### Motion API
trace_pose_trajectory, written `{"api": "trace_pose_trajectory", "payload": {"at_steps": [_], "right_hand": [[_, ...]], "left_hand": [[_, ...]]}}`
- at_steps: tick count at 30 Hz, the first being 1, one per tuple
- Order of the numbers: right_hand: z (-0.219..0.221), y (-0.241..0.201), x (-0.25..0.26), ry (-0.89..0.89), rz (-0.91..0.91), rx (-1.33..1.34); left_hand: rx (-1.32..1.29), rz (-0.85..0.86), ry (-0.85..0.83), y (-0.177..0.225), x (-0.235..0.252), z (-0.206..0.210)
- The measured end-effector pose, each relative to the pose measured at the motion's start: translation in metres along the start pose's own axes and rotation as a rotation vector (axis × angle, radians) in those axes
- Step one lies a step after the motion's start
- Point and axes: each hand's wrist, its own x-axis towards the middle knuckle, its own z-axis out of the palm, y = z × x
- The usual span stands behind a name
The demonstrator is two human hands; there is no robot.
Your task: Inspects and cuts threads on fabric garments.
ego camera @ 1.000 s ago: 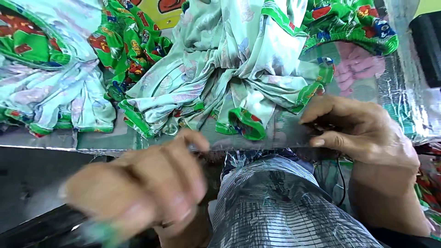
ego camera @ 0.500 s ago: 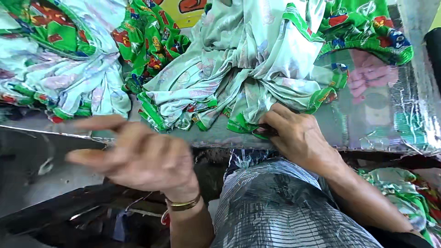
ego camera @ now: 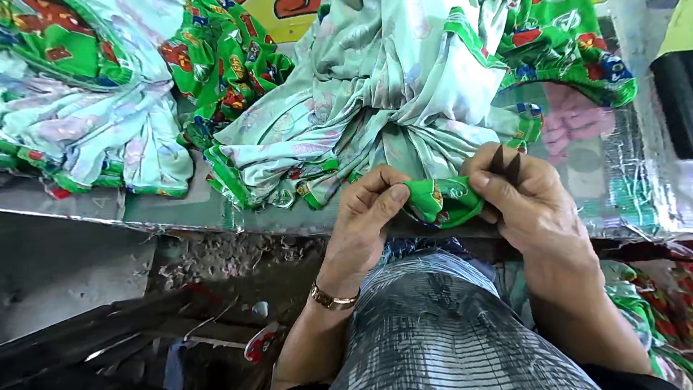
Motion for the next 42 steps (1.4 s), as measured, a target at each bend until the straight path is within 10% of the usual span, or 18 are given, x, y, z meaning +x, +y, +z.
{"api": "trace_pose_trajectory", "payload": {"at_steps": [14,25,37,42], "right_hand": [[0.020,-0.008,-0.007,0.118,-0.392,-0.636],[0.005,-0.006,-0.004,0.054,-0.086,-0.100],[0.011,-0.013,-0.004,0.099,-0.313,-0.518],[0.001,-0.017,-0.012,0.034,-0.131,-0.742]], "left_hand": [[0.573,0.204,0.001,0.003,-0.004,0.028],[0.578,0.186,0.019,-0.002,-0.003,0.023],[1.036,0.326,-0.043,-0.009,0.000,0.025],[0.920,0.221,-0.090,-0.001,0.005,0.021]]}}
